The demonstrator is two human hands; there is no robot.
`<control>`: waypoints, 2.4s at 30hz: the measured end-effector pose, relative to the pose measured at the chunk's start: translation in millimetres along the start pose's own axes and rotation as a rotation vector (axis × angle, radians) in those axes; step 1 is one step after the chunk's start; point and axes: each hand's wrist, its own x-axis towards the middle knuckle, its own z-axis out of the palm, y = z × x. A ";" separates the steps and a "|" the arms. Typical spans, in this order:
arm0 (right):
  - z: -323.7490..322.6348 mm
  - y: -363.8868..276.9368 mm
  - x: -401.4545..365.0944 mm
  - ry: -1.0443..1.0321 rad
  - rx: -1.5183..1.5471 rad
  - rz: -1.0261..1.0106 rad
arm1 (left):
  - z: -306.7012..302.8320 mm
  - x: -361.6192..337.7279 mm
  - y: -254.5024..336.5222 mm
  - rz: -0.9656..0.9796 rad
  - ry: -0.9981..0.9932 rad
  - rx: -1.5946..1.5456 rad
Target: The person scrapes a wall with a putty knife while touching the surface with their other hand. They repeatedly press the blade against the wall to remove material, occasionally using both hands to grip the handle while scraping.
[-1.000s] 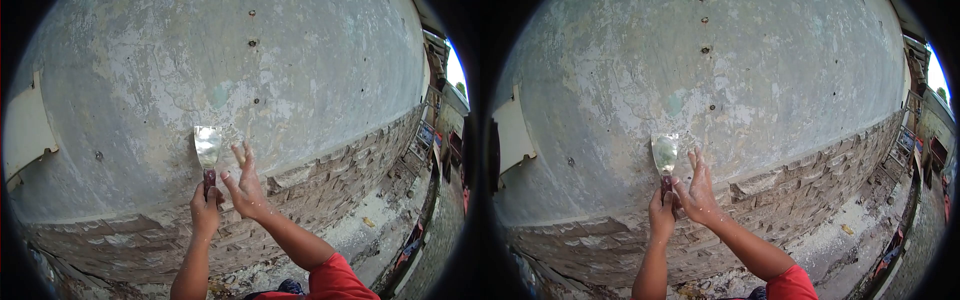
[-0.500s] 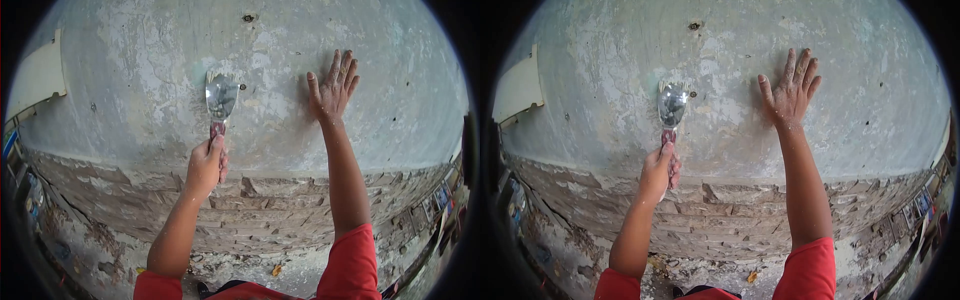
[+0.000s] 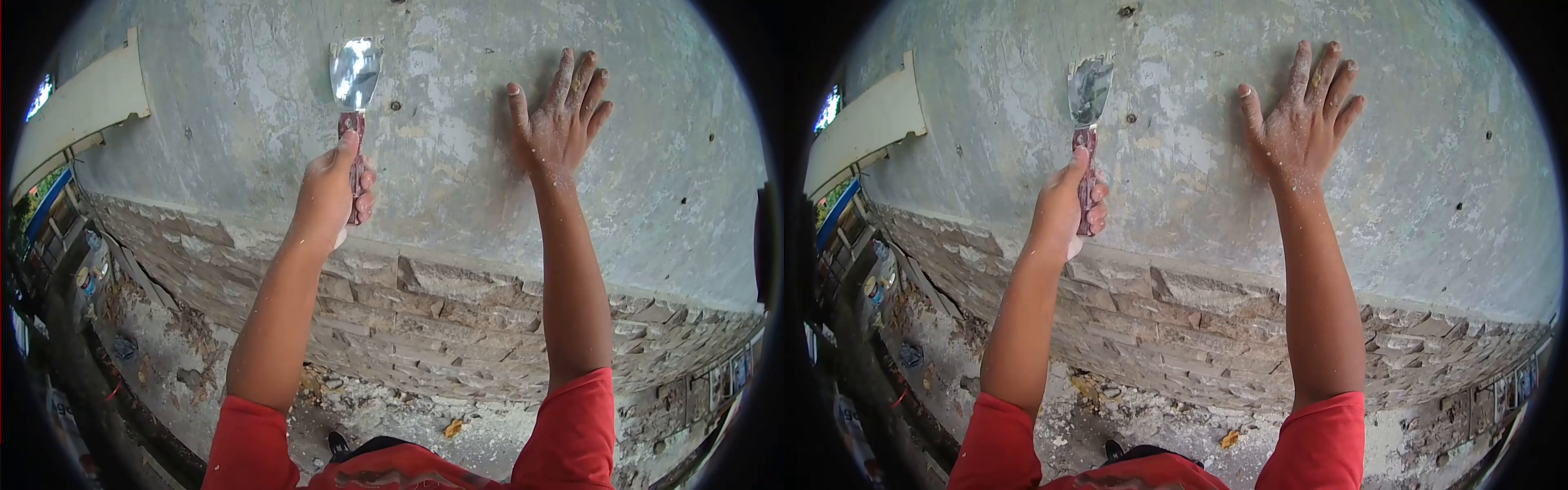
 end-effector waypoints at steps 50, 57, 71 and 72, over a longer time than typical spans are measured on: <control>-45.2 89.5 -16.4 -0.093 -0.122 0.082 | 138.5 36.4 55.2 0.175 -0.241 0.091; -45.0 90.6 -18.7 -0.107 -0.120 0.087 | 127.6 7.8 11.7 0.032 -0.185 0.086; -47.3 91.8 -18.3 -0.072 -0.044 0.085 | 166.4 0.7 22.3 0.018 -0.168 0.076; -45.8 92.1 -18.6 -0.076 -0.033 0.094 | 176.3 14.3 49.8 0.035 -0.167 0.020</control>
